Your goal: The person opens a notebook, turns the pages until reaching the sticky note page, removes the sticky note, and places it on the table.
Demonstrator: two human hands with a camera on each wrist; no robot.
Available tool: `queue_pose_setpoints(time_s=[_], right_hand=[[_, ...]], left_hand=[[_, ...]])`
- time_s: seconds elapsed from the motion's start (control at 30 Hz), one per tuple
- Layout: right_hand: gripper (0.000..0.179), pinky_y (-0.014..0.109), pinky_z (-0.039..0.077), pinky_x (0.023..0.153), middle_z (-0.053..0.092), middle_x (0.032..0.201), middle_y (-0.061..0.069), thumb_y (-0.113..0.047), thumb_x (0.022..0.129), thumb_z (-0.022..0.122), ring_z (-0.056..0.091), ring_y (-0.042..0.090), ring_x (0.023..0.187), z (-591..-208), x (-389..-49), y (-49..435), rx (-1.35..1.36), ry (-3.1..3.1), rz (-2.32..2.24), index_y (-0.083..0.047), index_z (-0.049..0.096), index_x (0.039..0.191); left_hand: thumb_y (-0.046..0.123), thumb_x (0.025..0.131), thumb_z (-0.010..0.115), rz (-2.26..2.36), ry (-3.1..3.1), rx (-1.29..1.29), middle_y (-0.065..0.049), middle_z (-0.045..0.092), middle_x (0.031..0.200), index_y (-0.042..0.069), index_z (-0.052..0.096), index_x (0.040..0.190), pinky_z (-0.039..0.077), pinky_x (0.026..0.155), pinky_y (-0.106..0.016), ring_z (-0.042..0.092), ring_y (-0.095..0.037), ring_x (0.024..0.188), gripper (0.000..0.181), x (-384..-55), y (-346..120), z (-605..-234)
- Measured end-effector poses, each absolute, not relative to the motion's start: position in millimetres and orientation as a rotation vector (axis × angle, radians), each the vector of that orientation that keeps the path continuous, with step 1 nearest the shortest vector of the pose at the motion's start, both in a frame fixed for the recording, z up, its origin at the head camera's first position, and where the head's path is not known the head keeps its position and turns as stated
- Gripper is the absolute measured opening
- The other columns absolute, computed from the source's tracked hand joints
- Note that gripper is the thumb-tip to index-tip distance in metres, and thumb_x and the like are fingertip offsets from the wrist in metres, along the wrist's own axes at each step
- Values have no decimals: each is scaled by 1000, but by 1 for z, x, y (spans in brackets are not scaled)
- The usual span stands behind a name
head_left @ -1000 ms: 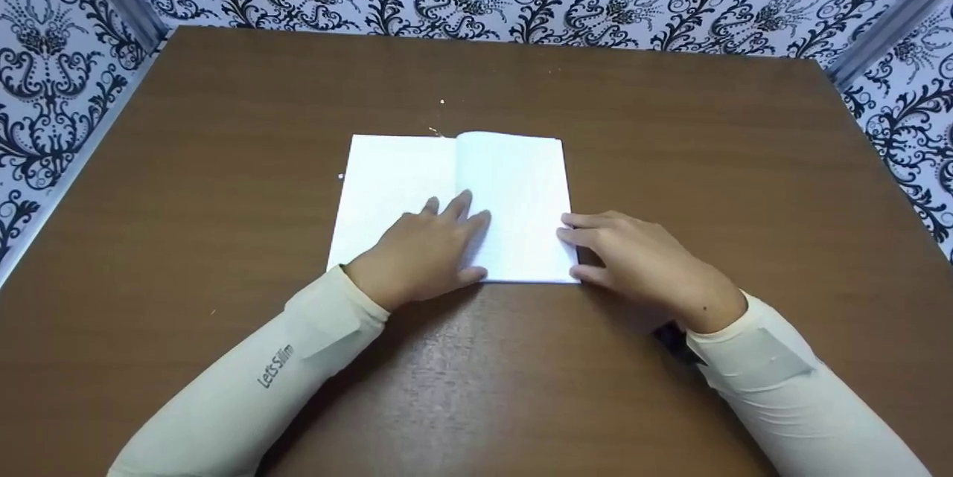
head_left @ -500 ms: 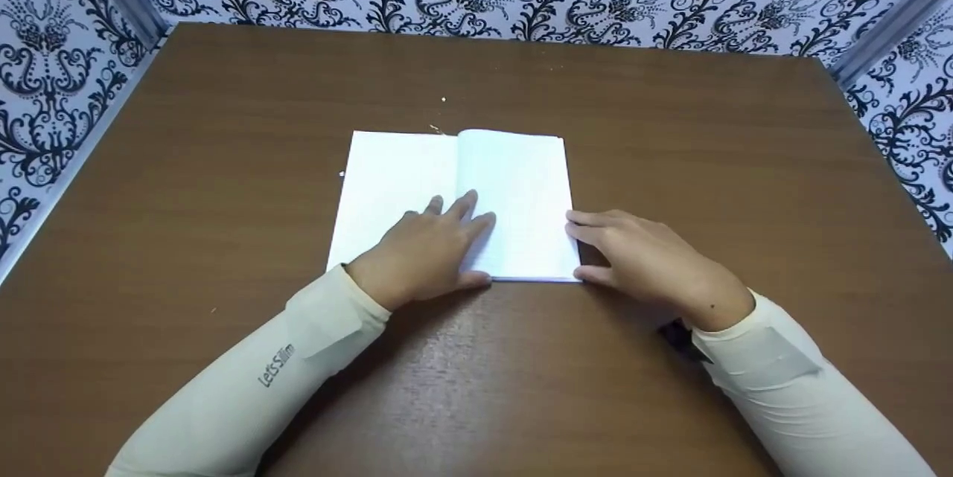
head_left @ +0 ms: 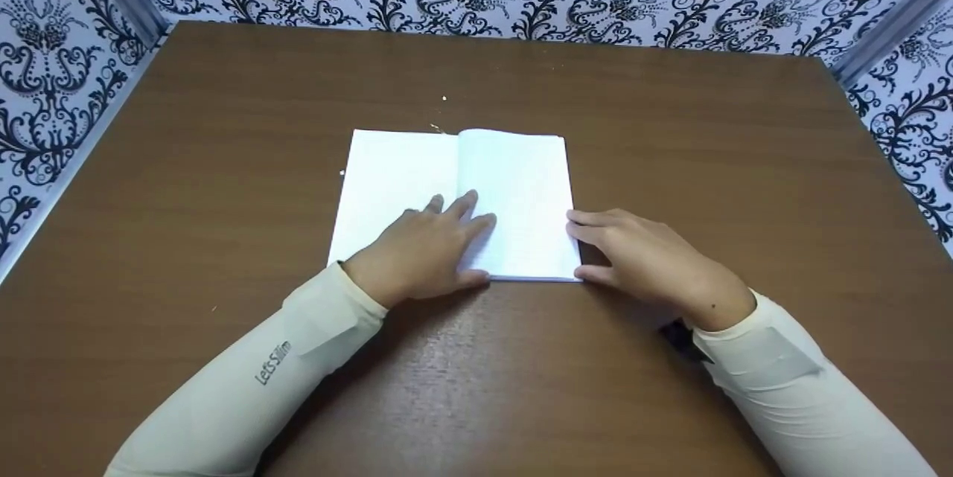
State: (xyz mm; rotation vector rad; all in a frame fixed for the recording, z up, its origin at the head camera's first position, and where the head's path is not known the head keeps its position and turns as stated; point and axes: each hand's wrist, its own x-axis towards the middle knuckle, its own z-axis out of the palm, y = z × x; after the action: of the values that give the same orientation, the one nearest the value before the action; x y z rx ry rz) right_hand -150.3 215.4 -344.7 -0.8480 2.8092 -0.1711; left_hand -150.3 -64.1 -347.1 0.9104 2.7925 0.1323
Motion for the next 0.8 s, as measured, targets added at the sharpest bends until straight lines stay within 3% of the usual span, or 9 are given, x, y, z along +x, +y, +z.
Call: queue_pose_setpoints(time_s=[0.8], right_hand=[[61,56,45,104,49,152,12,-27,91,72,49,36,137,-344,-151,215,-841,2804,-182,-3,52,143]], left_hand=[[46,96,58,127,2751,900,-15,33,162,25,48,149,38,108,-64,41,-49,139,58,-152,-66,-342]])
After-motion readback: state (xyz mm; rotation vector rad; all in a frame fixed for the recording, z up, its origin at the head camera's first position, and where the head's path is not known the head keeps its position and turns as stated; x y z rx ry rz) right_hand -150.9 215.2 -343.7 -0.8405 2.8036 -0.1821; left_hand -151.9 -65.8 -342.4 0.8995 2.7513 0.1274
